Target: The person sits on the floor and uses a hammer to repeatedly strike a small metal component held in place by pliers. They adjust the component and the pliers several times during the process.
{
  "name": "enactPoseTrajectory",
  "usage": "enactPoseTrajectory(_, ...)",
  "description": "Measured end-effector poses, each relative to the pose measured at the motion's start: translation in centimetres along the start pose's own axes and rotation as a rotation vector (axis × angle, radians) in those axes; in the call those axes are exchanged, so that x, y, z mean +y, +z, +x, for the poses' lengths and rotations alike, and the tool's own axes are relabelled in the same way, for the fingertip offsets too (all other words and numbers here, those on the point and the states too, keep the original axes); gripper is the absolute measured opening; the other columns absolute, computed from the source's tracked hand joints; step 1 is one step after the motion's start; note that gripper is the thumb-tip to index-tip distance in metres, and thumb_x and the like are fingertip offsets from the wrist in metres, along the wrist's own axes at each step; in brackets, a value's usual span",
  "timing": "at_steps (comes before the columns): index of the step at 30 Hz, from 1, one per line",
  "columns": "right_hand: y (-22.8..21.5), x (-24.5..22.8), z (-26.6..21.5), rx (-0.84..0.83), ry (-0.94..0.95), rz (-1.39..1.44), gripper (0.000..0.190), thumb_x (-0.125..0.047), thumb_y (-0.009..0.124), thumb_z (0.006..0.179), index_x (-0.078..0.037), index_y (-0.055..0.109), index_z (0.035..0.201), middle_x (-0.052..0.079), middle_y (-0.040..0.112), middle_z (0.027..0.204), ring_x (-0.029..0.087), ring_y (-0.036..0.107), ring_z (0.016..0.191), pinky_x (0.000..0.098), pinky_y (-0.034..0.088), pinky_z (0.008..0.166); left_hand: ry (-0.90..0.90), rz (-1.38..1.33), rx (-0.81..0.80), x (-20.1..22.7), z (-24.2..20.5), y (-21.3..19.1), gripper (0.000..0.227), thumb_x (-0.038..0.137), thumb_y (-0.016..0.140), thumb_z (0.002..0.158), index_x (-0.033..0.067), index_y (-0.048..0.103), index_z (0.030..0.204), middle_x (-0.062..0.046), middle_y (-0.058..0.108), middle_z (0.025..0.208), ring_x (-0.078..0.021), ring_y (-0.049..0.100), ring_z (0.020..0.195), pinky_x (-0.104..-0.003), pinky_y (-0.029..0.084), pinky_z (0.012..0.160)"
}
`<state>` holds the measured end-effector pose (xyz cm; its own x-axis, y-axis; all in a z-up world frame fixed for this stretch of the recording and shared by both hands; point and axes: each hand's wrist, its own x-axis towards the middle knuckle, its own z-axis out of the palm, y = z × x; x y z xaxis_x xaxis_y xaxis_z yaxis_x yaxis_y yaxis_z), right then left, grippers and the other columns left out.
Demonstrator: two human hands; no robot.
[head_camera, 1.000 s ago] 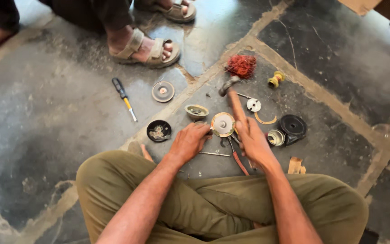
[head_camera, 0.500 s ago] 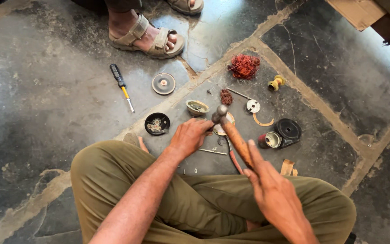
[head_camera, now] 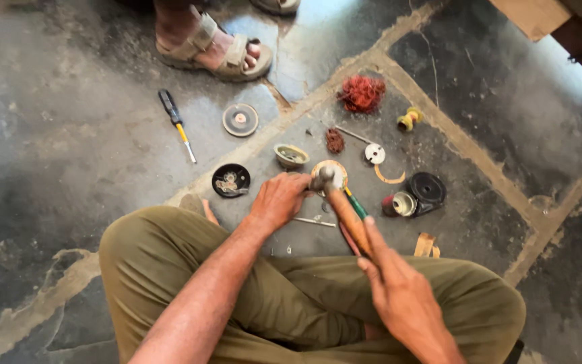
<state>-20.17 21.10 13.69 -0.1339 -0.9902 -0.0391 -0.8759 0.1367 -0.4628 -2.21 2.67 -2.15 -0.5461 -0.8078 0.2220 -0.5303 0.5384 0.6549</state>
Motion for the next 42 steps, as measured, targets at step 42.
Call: enactPoseTrajectory(42, -4.7, -1.9, 2.4, -0.050, -0.108, -0.160, 0.073, -0.023, 0.068, 0.092, -0.023, 0.040, 0.160, 0.016, 0.069, 0.093, 0.038, 0.069, 0.079, 0.0475, 0.053, 0.069, 0.004, 0.040, -0.004, 0.7, 0.4, -0.8, 0.016, 0.020, 0.067, 0.091, 0.0097, 0.061, 0.102, -0.009, 0.063, 0.096, -0.0356, 0.064, 0.091, -0.051, 0.053, 0.073)
